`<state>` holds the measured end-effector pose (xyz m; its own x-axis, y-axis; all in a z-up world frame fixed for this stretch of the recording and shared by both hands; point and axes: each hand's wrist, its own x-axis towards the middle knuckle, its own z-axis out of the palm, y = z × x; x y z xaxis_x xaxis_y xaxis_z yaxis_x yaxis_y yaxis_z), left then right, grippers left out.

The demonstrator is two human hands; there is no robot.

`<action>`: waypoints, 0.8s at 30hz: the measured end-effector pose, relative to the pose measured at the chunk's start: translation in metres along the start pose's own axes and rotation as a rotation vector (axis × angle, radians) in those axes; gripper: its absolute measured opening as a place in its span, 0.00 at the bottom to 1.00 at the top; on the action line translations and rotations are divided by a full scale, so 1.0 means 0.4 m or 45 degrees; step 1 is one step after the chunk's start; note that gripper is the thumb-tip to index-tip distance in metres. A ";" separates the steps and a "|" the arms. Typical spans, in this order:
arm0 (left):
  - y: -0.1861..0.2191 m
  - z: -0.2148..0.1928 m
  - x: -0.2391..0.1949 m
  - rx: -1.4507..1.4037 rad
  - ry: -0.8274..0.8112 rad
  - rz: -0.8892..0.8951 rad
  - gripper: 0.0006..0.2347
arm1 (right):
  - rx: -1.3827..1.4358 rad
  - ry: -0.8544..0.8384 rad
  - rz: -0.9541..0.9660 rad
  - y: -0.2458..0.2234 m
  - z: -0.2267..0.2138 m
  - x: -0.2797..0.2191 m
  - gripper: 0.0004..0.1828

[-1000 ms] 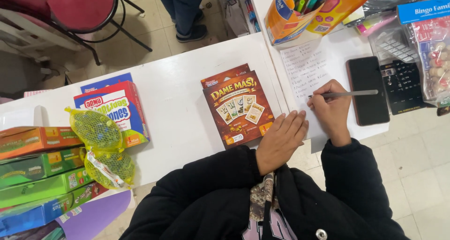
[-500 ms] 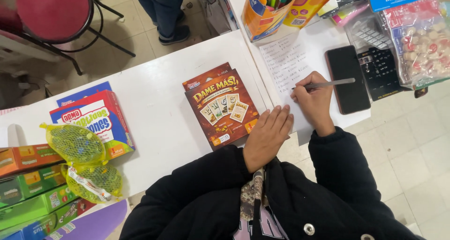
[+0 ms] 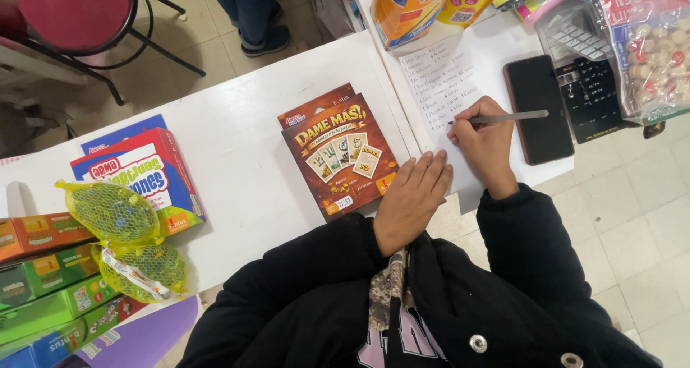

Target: Checking various toy and game boxes on a counter and writing down their names or details on a notepad.

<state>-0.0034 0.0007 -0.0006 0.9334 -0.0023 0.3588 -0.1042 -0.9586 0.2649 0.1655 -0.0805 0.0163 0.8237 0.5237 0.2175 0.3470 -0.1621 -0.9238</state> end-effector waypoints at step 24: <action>-0.002 -0.005 0.002 0.013 -0.007 -0.008 0.29 | -0.010 0.049 -0.022 0.003 0.004 0.003 0.06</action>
<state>-0.0033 0.0021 0.0012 0.9360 0.0018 0.3520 -0.0951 -0.9615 0.2577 0.1662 -0.0788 0.0152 0.8341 0.4939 0.2456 0.3649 -0.1601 -0.9172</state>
